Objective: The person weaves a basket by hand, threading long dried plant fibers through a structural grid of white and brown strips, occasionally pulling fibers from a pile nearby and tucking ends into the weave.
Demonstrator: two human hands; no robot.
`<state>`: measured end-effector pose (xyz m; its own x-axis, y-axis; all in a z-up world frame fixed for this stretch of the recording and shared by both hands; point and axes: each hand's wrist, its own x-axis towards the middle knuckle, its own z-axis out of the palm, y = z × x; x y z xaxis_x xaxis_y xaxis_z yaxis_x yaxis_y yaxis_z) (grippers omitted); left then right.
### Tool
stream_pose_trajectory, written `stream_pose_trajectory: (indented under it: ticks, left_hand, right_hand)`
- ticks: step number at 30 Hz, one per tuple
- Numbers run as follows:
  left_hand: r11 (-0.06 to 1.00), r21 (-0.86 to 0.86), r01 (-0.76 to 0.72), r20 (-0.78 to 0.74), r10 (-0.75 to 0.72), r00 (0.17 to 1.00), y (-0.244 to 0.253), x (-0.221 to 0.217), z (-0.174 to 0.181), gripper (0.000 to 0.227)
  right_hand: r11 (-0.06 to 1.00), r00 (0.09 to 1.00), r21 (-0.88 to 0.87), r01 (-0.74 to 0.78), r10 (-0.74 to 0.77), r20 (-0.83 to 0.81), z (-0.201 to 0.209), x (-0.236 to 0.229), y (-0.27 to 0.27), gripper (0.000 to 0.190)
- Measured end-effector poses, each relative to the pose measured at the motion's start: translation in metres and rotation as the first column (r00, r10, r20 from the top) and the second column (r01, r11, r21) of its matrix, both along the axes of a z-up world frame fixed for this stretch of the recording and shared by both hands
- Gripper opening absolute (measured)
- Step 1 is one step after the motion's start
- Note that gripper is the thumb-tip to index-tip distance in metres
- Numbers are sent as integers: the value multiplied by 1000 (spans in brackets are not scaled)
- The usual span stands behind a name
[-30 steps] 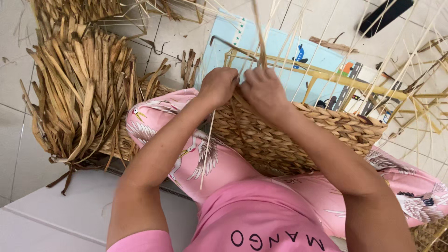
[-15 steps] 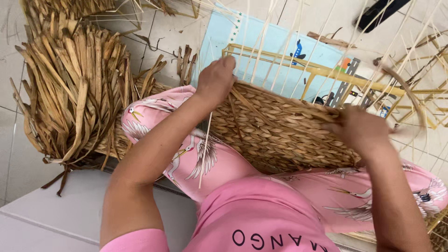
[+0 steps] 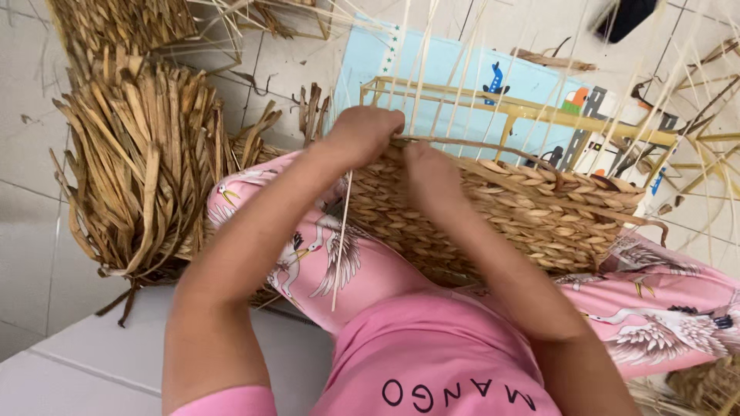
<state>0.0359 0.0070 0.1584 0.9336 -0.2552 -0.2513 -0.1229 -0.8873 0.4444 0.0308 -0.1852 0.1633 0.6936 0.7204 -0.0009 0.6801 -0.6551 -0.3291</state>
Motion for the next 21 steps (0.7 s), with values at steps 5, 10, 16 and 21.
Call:
stream_pose_trajectory:
  ticks: [5, 10, 16, 21]
  left_hand:
    - [995, -98, 0, -141, -14, 990, -5, 11, 7, 25]
    - [992, -74, -100, -71, 95, 993, -8, 9, -5, 13]
    - [925, -331, -185, 27, 205, 978, 3, -10, -9, 12]
    - [902, -384, -194, 39, 226, 973, 3, -24, 1, 17]
  right_hand:
    - [988, 972, 63, 138, -122, -202, 43, 46, -12, 13]
    - [889, 967, 426, -167, 63, 246, 55, 22, -21, 20]
    - [931, 989, 364, -14, 68, -135, -5, 32, -8, 27]
    - [951, 552, -82, 298, -242, -798, -6, 63, 17, 43]
